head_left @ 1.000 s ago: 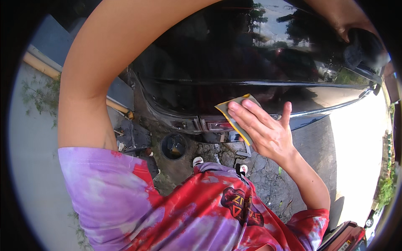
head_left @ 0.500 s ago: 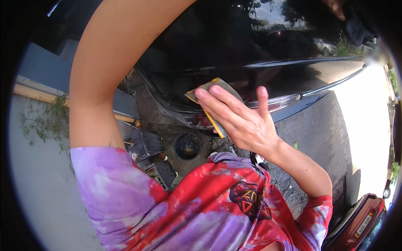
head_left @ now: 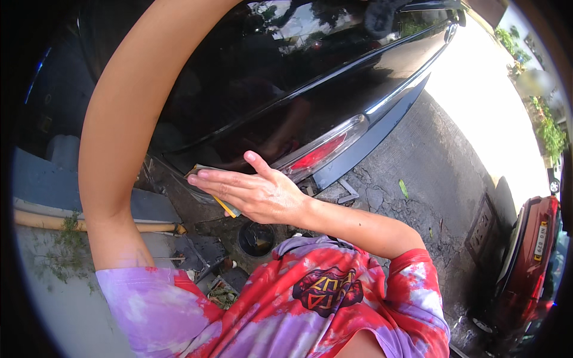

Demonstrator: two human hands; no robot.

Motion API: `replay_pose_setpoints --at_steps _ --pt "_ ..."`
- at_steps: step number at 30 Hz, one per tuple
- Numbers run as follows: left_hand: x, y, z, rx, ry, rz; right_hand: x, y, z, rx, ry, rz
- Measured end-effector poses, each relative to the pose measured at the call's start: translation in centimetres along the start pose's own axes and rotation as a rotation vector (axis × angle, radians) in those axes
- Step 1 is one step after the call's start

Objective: The person cleans the rear exterior of a black vehicle using a cloth and a sanding block, dipping the cloth into a bucket of water.

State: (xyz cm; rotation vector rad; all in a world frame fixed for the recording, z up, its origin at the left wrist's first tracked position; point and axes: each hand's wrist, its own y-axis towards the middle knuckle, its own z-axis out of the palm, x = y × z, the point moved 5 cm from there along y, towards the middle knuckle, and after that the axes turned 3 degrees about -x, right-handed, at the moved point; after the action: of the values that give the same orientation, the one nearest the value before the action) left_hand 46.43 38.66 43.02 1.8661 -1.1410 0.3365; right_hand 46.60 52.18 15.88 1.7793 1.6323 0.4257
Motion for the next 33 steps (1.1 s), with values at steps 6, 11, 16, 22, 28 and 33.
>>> replay_pose_setpoints --at_steps 6,11,16,22,28,33 --pt "0.4 1.4 -0.5 0.011 -0.046 -0.08 -19.5 -11.2 -4.1 -0.454 0.206 0.902" --pt "0.4 6.5 5.8 0.056 -0.014 -0.037 -22.9 -8.9 -5.9 -0.741 0.24 1.082" --pt "1.4 10.7 9.0 0.166 0.007 -0.055 -18.3 -7.3 -5.8 -0.525 0.22 0.829" --pt "1.8 14.2 13.8 0.171 -0.012 -0.017 -34.3 -11.9 -9.0 -0.692 0.153 1.068" --pt "3.1 16.8 17.9 0.207 0.018 -0.098 -19.1 -11.1 -4.0 -0.48 0.351 0.692" --pt "2.7 17.1 18.8 0.06 0.017 -0.079 -47.1 -22.8 -9.9 -0.695 0.378 1.212"
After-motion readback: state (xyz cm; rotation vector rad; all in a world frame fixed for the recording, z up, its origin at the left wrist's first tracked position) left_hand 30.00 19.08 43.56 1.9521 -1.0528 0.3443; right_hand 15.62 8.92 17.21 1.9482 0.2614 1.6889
